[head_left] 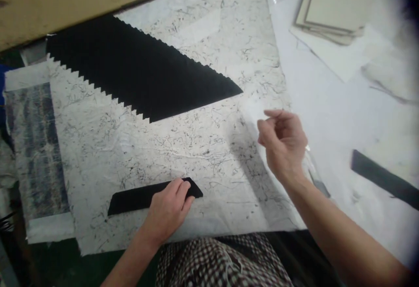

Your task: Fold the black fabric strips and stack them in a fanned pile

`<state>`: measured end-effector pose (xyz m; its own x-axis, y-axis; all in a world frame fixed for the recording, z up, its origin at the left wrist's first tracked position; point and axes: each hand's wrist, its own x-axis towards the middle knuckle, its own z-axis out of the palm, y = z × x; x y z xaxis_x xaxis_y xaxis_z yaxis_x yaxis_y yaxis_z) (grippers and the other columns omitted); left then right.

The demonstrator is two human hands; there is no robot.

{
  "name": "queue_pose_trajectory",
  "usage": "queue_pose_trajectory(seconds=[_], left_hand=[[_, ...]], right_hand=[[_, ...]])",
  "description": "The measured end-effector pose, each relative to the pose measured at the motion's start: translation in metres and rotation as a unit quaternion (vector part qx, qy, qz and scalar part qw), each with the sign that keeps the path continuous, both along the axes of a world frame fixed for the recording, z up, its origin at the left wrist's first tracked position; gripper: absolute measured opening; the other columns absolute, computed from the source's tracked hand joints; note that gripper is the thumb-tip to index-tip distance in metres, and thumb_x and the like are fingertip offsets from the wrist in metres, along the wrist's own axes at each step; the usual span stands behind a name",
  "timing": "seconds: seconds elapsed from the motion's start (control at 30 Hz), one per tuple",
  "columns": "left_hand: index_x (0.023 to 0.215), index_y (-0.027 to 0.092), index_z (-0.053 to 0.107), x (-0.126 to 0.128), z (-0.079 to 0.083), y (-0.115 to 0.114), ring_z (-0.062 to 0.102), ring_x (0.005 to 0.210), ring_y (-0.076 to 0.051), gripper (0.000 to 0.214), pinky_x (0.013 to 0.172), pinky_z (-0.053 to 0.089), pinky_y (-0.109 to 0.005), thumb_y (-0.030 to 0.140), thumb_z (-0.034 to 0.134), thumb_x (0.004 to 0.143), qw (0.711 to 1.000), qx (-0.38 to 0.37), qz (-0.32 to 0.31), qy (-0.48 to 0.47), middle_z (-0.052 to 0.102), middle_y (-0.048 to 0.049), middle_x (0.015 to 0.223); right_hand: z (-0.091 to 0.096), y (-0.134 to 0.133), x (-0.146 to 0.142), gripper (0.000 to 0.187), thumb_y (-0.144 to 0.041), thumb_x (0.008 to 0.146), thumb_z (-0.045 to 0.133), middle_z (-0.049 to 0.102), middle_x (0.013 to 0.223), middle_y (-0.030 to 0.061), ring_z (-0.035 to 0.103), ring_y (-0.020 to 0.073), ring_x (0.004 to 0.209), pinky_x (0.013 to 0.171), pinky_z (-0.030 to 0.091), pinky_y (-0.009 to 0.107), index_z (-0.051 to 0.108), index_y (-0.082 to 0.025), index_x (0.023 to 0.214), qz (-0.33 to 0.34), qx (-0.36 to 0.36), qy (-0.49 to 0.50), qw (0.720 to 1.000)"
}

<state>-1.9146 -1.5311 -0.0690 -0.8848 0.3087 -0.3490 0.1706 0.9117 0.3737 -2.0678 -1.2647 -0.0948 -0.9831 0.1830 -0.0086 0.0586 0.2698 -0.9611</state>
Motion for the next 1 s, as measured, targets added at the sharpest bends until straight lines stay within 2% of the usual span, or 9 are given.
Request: queue_pose_trajectory(seconds=[0.13,0.23,0.33,0.43,0.5,0.57,0.8,0.9,1.0], left_hand=[[0.096,0.019,0.058,0.015,-0.014,0.013,0.062,0.076,-0.016,0.008,0.056,0.041,-0.027,0.019,0.049,0.095,0.996,-0.06,0.002,0.06,0.061,-0.0024,0.084],[0.081,0.02,0.055,0.015,-0.019,0.009,0.057,0.069,-0.014,0.015,0.056,0.038,-0.027,0.014,0.047,0.092,0.997,-0.041,0.011,0.068,0.057,-0.0009,0.076],[0.076,0.02,0.054,0.012,-0.02,-0.001,0.053,0.065,-0.012,0.014,0.06,0.039,-0.025,0.013,0.05,0.088,0.997,0.041,0.065,0.025,0.054,0.001,0.074],[0.075,0.019,0.055,0.009,-0.02,-0.013,0.05,0.063,-0.01,0.013,0.063,0.041,-0.024,0.011,0.052,0.086,0.981,0.149,0.123,-0.036,0.051,0.0028,0.072],[0.075,0.019,0.057,0.008,-0.02,-0.019,0.05,0.063,-0.009,0.013,0.064,0.041,-0.023,0.012,0.054,0.086,0.967,0.199,0.146,-0.067,0.052,0.0031,0.071],[0.075,0.019,0.058,0.007,-0.021,-0.023,0.05,0.064,-0.01,0.013,0.064,0.041,-0.023,0.014,0.055,0.086,0.956,0.228,0.162,-0.091,0.052,0.0031,0.072],[0.075,0.019,0.059,0.008,-0.022,-0.039,0.046,0.062,-0.01,0.012,0.058,0.037,-0.023,0.019,0.059,0.087,0.9,0.339,0.225,-0.154,0.051,0.0031,0.07],[0.074,0.019,0.059,0.012,-0.023,-0.051,0.046,0.061,-0.009,0.013,0.058,0.037,-0.023,0.021,0.062,0.086,0.862,0.395,0.269,-0.169,0.05,0.0033,0.069],[0.07,0.019,0.061,0.023,-0.025,-0.072,0.047,0.06,-0.009,0.011,0.056,0.037,-0.023,0.021,0.067,0.079,0.793,0.461,0.362,-0.167,0.052,0.0032,0.067]], right_hand=[[-0.001,-0.011,0.072,0.025,-0.023,0.093,0.06,0.044,0.073,-0.0052,0.043,0.0105,0.06,0.055,0.039,0.026,0.056,-0.023,0.118,0.112,0.023,-0.031,0.993],[0.001,-0.017,0.114,0.025,-0.016,0.096,0.055,0.053,0.081,-0.0015,0.051,0.0127,0.07,0.063,0.045,0.027,0.055,-0.022,0.12,0.258,0.067,0.002,0.964],[0.004,-0.025,0.145,0.026,-0.013,0.097,0.048,0.064,0.098,0.0057,0.056,0.0164,0.083,0.071,0.049,0.03,0.056,-0.017,0.122,0.438,0.115,0.086,0.887],[0.003,-0.039,0.167,0.029,-0.014,0.099,0.044,0.065,0.126,0.0094,0.055,0.0181,0.088,0.074,0.051,0.033,0.058,-0.013,0.125,0.533,0.184,0.172,0.807],[0.0,-0.049,0.178,0.032,-0.016,0.1,0.043,0.054,0.144,0.0081,0.054,0.0184,0.089,0.073,0.051,0.034,0.058,-0.013,0.129,0.556,0.24,0.185,0.774],[-0.003,-0.058,0.184,0.035,-0.018,0.1,0.044,0.044,0.154,0.0083,0.053,0.0196,0.091,0.073,0.052,0.034,0.056,-0.011,0.133,0.565,0.286,0.165,0.756],[-0.007,-0.071,0.193,0.044,-0.015,0.096,0.05,0.038,0.157,0.0124,0.052,0.0232,0.094,0.076,0.057,0.037,0.05,-0.007,0.139,0.53,0.375,0.092,0.755],[-0.006,-0.072,0.196,0.048,-0.011,0.092,0.053,0.031,0.161,0.013,0.052,0.0228,0.091,0.072,0.058,0.037,0.049,-0.008,0.14,0.529,0.401,0.085,0.743],[-0.004,-0.075,0.199,0.051,-0.009,0.09,0.053,0.031,0.16,0.0142,0.054,0.0236,0.089,0.068,0.058,0.038,0.048,-0.008,0.141,0.527,0.422,0.085,0.733]])
